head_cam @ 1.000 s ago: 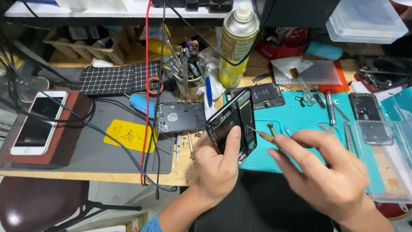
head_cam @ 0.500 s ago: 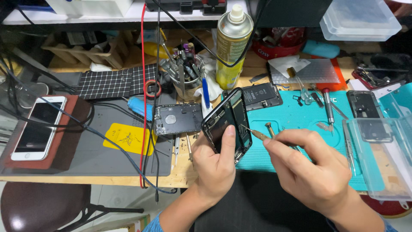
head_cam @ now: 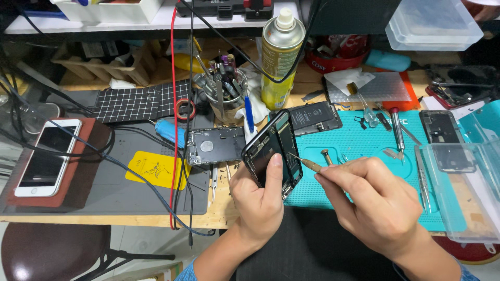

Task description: The person uses a precision screwdriver and tweezers to remove screws and small internal components from a disassembled smartphone. They lift and reposition the device to access different areas, then place removed parts on the workbench.

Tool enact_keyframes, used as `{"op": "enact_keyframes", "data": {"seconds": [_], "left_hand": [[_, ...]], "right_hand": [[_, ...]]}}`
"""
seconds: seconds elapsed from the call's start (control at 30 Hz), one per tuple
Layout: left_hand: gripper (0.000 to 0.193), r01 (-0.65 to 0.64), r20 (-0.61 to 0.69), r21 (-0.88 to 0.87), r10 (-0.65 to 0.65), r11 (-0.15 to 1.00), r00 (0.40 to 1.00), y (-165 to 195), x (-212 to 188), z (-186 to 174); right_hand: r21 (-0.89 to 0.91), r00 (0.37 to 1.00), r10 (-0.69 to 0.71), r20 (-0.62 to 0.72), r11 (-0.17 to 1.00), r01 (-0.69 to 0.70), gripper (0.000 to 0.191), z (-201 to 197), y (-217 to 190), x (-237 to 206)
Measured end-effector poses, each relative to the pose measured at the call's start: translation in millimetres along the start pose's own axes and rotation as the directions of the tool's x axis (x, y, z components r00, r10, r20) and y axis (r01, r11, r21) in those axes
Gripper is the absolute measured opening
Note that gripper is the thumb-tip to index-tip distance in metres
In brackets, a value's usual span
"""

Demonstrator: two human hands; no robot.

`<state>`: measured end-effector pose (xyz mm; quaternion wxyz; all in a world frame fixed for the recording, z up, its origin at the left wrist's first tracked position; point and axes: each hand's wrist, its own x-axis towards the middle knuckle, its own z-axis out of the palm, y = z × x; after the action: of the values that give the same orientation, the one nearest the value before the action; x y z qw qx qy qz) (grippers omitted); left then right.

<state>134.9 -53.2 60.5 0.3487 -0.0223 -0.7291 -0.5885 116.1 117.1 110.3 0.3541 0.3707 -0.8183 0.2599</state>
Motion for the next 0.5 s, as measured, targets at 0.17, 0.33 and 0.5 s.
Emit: {"op": "enact_keyframes", "data": {"seconds": [0.17, 0.33, 0.5], "left_hand": [[0.014, -0.011, -0.001, -0.01, 0.011, 1.0, 1.0, -1.0, -0.7, -0.6], [0.015, 0.03, 0.017, -0.048, -0.029, 0.998, 0.999, -2.8, -2.7, -1.2], [0.014, 0.072, 0.016, -0.083, -0.071, 0.994, 0.997, -6.6, -2.9, -1.1]], "right_hand": [[0.005, 1.0, 0.008, 0.006, 1.0, -0.008, 0.025, -1.1, 1.1, 1.2], [0.016, 1.0, 0.013, 0.007, 1.0, -0.013, 0.023, -1.4, 0.5, 5.7], [0.096, 0.999, 0.051, 0.0, 0.994, -0.051, 0.025, -5.0, -3.7, 8.4]]}}
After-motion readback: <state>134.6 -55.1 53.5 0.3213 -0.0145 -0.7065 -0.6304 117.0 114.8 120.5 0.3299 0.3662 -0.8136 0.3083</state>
